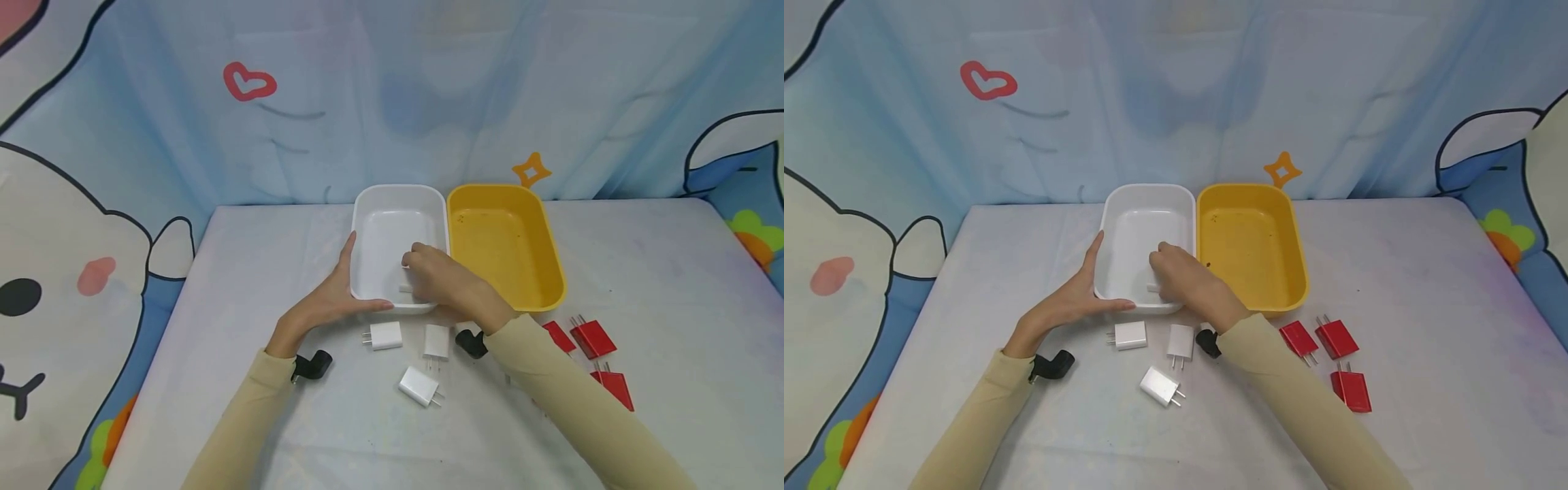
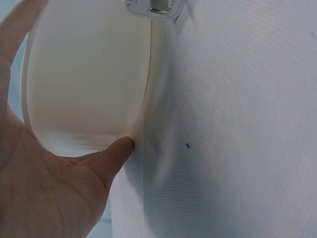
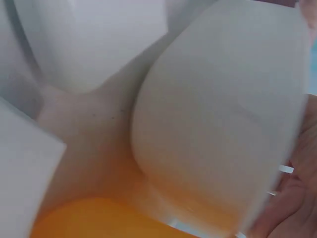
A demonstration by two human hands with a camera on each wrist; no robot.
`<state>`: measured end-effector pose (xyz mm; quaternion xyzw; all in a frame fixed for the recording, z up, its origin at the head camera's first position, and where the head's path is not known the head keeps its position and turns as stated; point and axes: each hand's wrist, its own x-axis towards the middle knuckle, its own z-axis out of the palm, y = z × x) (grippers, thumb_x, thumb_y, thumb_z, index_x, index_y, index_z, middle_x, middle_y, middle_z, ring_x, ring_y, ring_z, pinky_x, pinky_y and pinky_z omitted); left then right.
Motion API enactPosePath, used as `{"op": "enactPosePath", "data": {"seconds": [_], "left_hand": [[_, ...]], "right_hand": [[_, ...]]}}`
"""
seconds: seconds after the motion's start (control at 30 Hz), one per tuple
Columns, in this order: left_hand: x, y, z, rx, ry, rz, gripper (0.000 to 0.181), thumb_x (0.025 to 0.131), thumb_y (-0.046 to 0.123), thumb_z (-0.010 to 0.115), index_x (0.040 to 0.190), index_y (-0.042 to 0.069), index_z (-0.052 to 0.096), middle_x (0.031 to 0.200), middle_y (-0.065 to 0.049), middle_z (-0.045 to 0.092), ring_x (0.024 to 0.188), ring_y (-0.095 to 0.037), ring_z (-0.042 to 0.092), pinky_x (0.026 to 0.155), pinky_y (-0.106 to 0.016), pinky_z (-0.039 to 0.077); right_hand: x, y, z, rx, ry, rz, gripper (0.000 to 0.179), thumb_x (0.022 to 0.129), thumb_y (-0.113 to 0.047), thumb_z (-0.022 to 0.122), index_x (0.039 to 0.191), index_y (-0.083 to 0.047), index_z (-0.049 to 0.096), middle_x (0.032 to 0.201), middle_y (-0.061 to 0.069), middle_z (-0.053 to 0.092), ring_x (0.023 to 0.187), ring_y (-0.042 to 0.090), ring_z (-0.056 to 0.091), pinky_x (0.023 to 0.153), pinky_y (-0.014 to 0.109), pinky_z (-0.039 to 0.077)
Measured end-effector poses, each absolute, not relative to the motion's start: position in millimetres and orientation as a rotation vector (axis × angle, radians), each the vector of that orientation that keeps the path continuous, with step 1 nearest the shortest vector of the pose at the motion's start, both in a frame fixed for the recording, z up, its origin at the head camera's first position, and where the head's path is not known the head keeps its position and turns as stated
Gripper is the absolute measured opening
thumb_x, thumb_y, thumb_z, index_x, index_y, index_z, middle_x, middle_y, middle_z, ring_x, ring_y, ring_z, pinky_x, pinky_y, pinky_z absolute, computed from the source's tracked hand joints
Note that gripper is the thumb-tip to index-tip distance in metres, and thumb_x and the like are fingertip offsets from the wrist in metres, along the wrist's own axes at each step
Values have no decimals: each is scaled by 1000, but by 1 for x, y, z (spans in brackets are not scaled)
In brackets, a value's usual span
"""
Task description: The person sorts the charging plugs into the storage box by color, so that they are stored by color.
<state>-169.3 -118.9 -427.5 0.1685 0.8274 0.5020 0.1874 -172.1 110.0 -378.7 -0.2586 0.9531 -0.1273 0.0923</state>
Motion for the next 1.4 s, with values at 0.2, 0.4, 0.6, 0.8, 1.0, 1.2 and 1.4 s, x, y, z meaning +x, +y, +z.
{"op": "enactPosePath", "data": {"seconds": [0.2, 0.4, 0.6, 0.8, 1.0, 1.2, 1.4], "left_hand": [[-169, -119, -426, 458, 2327, 1411, 140, 80, 41, 91, 166, 29, -19, 175, -6, 1, 157, -22, 16, 125, -51, 22], [-169, -119, -426, 465, 2314, 1415, 141, 81, 41, 91, 165, 30, -22, 175, -7, -1, 158, -25, 14, 124, -54, 22], [-170, -121, -427, 491, 2302, 1440, 141, 81, 39, 91, 165, 28, -22, 175, -6, -1, 157, -25, 16, 124, -55, 22], [-172, -119, -429, 505, 2309, 1431, 140, 82, 39, 90, 165, 26, -22, 175, -7, -4, 157, -25, 14, 124, -54, 21], [-173, -119, -429, 506, 2326, 1425, 140, 83, 34, 90, 165, 26, -22, 175, -9, -1, 157, -25, 16, 125, -53, 21], [-173, -118, -428, 493, 2347, 1405, 139, 82, 36, 90, 165, 27, -22, 175, -8, -2, 158, -25, 13, 125, -53, 20], [-169, -118, -427, 481, 2338, 1404, 140, 81, 37, 91, 165, 26, -21, 175, -8, -1, 158, -25, 13, 125, -53, 21]], "right_hand": [[-150, 116, -352, -916, 2903, -482, 52, 87, -3, 84, 132, 12, 62, 122, 21, 60, 108, 37, 61, 98, 42, 54], [-118, 118, -321, -999, 2962, -624, 56, 83, -3, 88, 132, 9, 63, 120, 19, 59, 100, 31, 61, 89, 39, 58], [-82, 122, -308, -1052, 2918, -793, 53, 82, -6, 91, 128, 1, 66, 120, 12, 62, 97, 26, 65, 86, 37, 61], [-52, 128, -319, -954, 2872, -765, 63, 78, -13, 94, 134, -7, 65, 127, 10, 62, 108, 26, 65, 93, 40, 58], [-34, 133, -344, -825, 2746, -803, 68, 77, -15, 95, 138, -11, 64, 134, 9, 60, 115, 27, 65, 93, 40, 58], [-28, 129, -377, -787, 2667, -782, 64, 74, -12, 97, 131, -4, 68, 123, 8, 63, 104, 23, 63, 89, 37, 60], [-24, 126, -392, -803, 2712, -738, 58, 74, -8, 96, 125, 2, 69, 117, 8, 62, 98, 21, 62, 87, 38, 60]]}}
